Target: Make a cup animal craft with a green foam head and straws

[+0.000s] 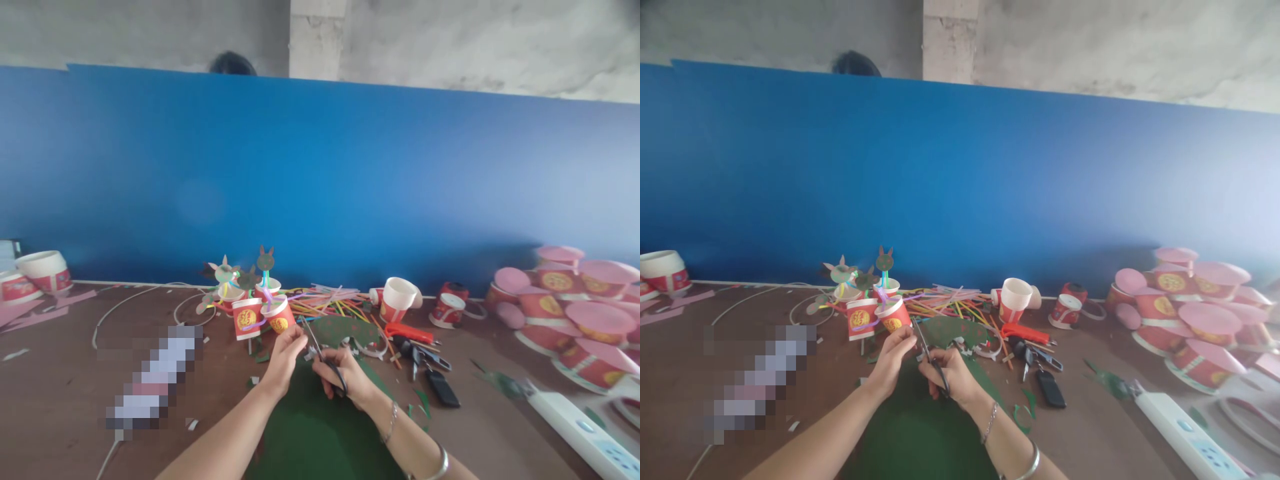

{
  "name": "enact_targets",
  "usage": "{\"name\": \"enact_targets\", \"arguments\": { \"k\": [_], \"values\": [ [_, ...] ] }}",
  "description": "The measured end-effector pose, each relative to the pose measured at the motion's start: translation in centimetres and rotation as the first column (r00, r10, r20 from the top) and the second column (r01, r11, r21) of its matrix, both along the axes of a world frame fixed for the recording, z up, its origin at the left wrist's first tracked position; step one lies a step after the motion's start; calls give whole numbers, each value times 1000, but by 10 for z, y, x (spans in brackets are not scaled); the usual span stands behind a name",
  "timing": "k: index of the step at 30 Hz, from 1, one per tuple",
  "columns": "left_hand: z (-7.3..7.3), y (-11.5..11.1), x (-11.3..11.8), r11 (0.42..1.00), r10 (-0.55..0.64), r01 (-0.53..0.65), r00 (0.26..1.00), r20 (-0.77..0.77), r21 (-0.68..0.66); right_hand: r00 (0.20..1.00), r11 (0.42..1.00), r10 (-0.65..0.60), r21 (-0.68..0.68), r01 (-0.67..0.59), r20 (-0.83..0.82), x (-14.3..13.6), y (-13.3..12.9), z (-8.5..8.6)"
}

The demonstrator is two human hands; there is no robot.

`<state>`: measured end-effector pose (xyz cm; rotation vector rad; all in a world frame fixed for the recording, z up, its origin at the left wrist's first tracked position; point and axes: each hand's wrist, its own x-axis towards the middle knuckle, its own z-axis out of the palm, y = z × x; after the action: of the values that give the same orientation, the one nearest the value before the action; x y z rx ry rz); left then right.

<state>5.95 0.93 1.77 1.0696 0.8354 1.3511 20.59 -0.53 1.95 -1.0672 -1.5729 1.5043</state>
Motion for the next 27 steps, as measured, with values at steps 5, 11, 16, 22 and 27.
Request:
{"name": "enact_targets", "arguments": {
  "k": [5,11,16,22,27],
  "values": [
    [-1,1,-1,1000,0,0,1000,-8,-5,1000,1000,8,0,-8,-3,2,1,-1],
    [-2,1,-2,1000,-14,14,1000,11,-13,999,999,28,-21,-28,27,6,3,-2],
    [-3,2,-2,999,-26,27,999,34,-18,997,997,62,-42,-60,41,11,5,1],
    [-4,2,-2,999,-40,40,997,63,-3,995,995,91,-48,-89,46,13,6,5],
    [0,1,-1,998,-59,63,992,114,-28,996,995,84,-62,-81,37,13,5,8]
  ]
}}
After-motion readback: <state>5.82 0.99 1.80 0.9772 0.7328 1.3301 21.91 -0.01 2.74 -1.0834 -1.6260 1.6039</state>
